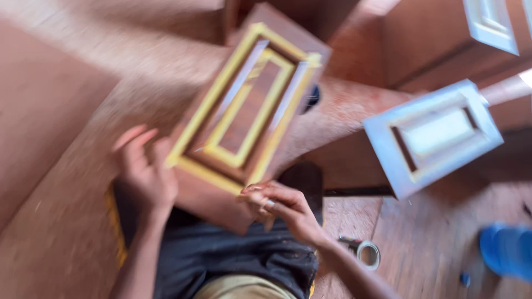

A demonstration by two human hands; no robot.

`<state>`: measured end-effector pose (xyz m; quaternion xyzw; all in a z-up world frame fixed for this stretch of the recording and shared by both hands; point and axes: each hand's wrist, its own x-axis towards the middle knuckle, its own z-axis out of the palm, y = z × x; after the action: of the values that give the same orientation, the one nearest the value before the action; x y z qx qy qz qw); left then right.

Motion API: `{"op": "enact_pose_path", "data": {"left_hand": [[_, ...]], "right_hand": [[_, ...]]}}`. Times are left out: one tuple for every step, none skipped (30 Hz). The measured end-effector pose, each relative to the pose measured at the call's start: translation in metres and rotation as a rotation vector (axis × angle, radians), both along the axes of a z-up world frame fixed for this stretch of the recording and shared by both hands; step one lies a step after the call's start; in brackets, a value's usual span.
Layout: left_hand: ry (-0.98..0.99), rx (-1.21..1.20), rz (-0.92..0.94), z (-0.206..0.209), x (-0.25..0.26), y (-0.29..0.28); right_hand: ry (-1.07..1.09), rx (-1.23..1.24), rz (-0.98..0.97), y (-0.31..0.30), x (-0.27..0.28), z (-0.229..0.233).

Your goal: The person stains the wooden panels of cabinet drawers using a cloth, applying the liquid to the recessed and raised surfaces one panel at a time.

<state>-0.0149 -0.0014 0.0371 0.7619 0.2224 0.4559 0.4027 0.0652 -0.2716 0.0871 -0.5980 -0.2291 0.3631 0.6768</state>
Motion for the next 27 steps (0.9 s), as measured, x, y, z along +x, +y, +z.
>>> {"op": "enact_pose_path", "data": {"left_hand": [[-0.089, -0.088, -0.072, 0.007, -0.001, -0.005], [0.009, 0.108, 0.027, 0.013, -0.005, -0.009], [0.090, 0.309, 0.128, 0.018, -0.009, -0.011], [0.044, 0.232, 0.083, 0.020, -0.013, -0.022], [0.003, 0.152, 0.037, 0.020, -0.018, -0.029], [0.027, 0.186, -0.016, 0.017, -0.025, -0.040], [0.051, 0.221, -0.069, 0.012, -0.030, -0.049], [0.047, 0.255, -0.153, 0.005, -0.032, -0.059], [0.043, 0.286, -0.239, -0.002, -0.033, -0.068], [0.011, 0.314, -0.358, -0.012, -0.026, -0.081], [-0.023, 0.340, -0.478, -0.021, -0.017, -0.095], [-0.054, 0.364, -0.600, -0.028, -0.006, -0.109], [-0.087, 0.387, -0.722, -0.033, 0.007, -0.123], [-0.111, 0.398, -0.850, -0.031, 0.014, -0.136], [-0.164, 0.210, -0.674, -0.025, 0.017, -0.171], [-0.031, 0.128, -0.694, -0.009, 0.016, -0.190], [0.105, 0.048, -0.713, 0.008, 0.019, -0.203], [0.155, -0.020, -0.726, 0.023, 0.028, -0.214], [0.207, -0.088, -0.737, 0.039, 0.037, -0.222], [0.257, -0.153, -0.737, 0.053, 0.046, -0.229], [0.314, -0.194, -0.737, 0.067, 0.056, -0.232], [0.363, -0.226, -0.745, 0.078, 0.070, -0.232], [0.412, -0.258, -0.753, 0.087, 0.083, -0.231], [0.412, -0.215, -0.764, 0.092, 0.100, -0.230], [0.412, -0.173, -0.775, 0.095, 0.117, -0.229], [0.416, -0.128, -0.778, 0.097, 0.130, -0.228], [0.433, -0.114, -0.761, 0.098, 0.140, -0.229]], "right_hand": [[0.532, 0.150, -0.173, -0.009, -0.001, 0.002], [0.604, 0.299, -0.229, -0.020, -0.009, -0.001], [0.665, 0.454, -0.281, -0.030, -0.013, -0.004], [0.716, 0.609, -0.315, -0.042, -0.013, -0.009], [0.647, 0.589, -0.369, -0.053, -0.015, -0.014], [0.586, 0.552, -0.399, -0.066, -0.013, -0.017], [0.526, 0.513, -0.431, -0.076, -0.013, -0.022], [0.516, 0.540, -0.475, -0.085, -0.011, -0.026], [0.506, 0.567, -0.520, -0.094, -0.011, -0.031], [0.498, 0.588, -0.557, -0.103, -0.008, -0.036], [0.510, 0.566, -0.601, -0.114, -0.007, -0.042], [0.526, 0.542, -0.648, -0.128, -0.009, -0.046], [0.544, 0.518, -0.695, -0.142, -0.008, -0.049], [0.468, 0.498, -0.736, -0.160, -0.006, -0.050], [0.393, 0.475, -0.775, -0.178, 0.001, -0.048], [0.321, 0.443, -0.819, -0.198, 0.007, -0.041], [0.133, 0.273, -0.944, -0.218, 0.019, -0.032], [-0.052, 0.087, -1.041, -0.236, 0.036, -0.022], [-0.125, -0.041, -1.054, -0.252, 0.054, -0.011], [-0.197, -0.165, -1.050, -0.269, 0.078, -0.002], [-0.268, -0.289, -1.039, -0.285, 0.103, 0.006], [-0.346, -0.406, -1.030, -0.300, 0.125, 0.014], [-0.652, -0.733, -0.917, -0.304, 0.150, 0.009], [-0.956, -1.043, -0.749, -0.306, 0.168, 0.005], [-0.981, -1.138, -0.670, -0.306, 0.174, 0.000], [-1.002, -1.219, -0.582, -0.304, 0.179, -0.009], [-1.049, -1.192, -0.580, -0.311, 0.185, -0.013]]}}
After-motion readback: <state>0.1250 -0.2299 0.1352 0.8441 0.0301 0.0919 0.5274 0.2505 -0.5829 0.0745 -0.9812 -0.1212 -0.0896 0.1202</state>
